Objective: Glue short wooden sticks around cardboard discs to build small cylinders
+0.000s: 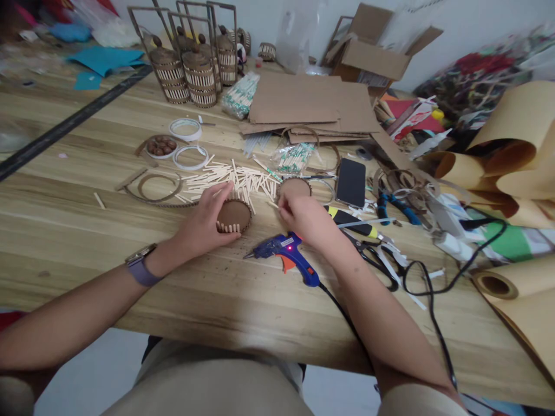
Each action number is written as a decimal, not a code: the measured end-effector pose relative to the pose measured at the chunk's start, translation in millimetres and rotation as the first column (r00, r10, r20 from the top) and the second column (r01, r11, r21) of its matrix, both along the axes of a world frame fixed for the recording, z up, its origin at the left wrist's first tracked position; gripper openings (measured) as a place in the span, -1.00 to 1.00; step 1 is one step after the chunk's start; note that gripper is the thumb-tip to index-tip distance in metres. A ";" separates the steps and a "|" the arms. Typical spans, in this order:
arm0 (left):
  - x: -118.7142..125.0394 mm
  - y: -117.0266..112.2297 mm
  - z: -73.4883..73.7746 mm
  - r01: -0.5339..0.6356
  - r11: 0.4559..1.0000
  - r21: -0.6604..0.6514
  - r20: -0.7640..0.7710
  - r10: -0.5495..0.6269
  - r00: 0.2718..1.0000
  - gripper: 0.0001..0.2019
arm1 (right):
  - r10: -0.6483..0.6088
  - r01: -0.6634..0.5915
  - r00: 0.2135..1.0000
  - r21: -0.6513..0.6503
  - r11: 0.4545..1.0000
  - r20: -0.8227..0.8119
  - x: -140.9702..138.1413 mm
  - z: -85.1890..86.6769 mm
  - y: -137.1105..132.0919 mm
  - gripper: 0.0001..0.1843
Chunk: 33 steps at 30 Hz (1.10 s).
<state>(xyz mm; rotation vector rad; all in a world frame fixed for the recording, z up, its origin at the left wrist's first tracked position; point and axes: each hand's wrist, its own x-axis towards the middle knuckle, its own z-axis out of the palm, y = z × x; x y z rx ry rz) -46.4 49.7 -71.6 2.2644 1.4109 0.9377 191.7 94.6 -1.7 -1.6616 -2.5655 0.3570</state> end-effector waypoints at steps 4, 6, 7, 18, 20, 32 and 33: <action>0.2 0.6 0.4 0.001 1.000 0.020 0.000 -0.001 1.000 0.05 | 0.185 -0.187 0.911 0.030 0.982 -0.369 -0.5 4.1 -5.9 -0.84; 0.2 0.8 0.2 0.000 1.000 0.027 0.010 0.000 1.000 0.05 | 0.195 -0.237 0.872 -0.040 0.971 -0.449 -3.4 5.6 -9.3 -0.82; 0.3 0.8 0.0 -0.001 1.000 0.030 0.016 0.000 1.000 0.05 | 0.183 -0.252 0.863 -0.087 0.964 -0.471 -5.0 5.9 -10.6 -0.80; -0.4 2.1 -1.0 0.024 0.998 0.051 -0.001 -0.024 1.000 0.04 | 0.227 -0.325 0.815 -0.096 0.941 -0.534 -19.9 -4.9 -18.1 -0.81; -1.0 2.7 -2.1 0.031 0.998 0.047 0.003 -0.031 1.000 0.04 | 0.197 -0.284 0.831 -0.092 0.954 -0.521 -22.6 -5.4 -20.3 -0.82; -1.1 3.7 -3.6 0.030 0.998 0.054 0.014 -0.031 0.999 0.01 | 0.276 -0.315 0.881 -0.041 0.948 -0.386 -29.9 -16.2 -22.2 -0.83; -1.1 3.8 -3.6 0.031 0.998 0.051 0.014 -0.032 0.999 0.02 | 0.292 -0.324 0.882 -0.026 0.946 -0.369 -30.1 -16.9 -22.7 -0.82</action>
